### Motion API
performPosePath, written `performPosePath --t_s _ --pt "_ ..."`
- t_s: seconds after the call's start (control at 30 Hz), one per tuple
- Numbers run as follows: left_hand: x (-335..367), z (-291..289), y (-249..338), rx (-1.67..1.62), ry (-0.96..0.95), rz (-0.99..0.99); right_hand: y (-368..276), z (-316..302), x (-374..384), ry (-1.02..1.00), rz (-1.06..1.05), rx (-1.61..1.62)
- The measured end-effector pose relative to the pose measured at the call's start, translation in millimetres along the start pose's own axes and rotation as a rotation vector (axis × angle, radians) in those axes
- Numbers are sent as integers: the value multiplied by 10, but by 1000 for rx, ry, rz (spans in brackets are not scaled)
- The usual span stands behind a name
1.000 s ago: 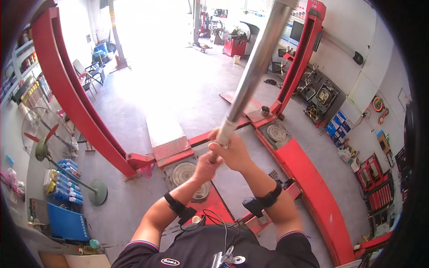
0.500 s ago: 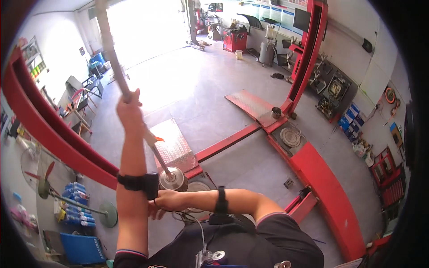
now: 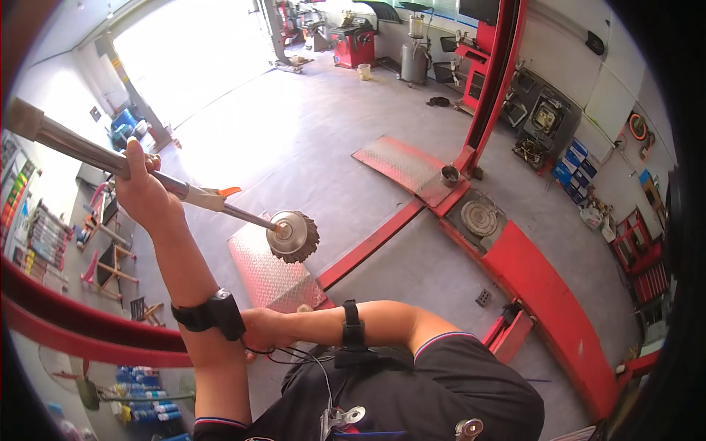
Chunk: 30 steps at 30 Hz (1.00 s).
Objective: The person mops the concrete floor of a garage using a string mop and a bucket. They move around a red car lift, dip the mop into the bucket to wring it out, and continue cleaning the floor area.
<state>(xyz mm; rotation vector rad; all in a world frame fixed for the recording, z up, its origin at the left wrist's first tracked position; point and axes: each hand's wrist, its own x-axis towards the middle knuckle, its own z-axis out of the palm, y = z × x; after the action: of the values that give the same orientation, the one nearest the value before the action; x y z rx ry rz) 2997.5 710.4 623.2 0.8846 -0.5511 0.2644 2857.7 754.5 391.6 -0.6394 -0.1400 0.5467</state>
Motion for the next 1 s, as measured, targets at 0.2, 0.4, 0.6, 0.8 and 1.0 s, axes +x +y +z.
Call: performPosePath --t_s 0.2,0.4,0.6,0.8,1.0 --pt "563 460 -1078 -95 -64 -40 -1262 -843 147 242 -205 -114" --pt "1194 1075 -2154 -181 -151 -115 -2137 -1833 418 369 -377 -598" --pt "1634 1780 -3020 -185 -203 -115 -3245 -2426 267 310 -287 -25" --pt "2147 2001 -4332 384 -327 543 -4056 -3481 90 277 -253 -240" --pt "1989 2967 -4891 918 -346 938 -4748 -4342 -220 220 -225 -327"
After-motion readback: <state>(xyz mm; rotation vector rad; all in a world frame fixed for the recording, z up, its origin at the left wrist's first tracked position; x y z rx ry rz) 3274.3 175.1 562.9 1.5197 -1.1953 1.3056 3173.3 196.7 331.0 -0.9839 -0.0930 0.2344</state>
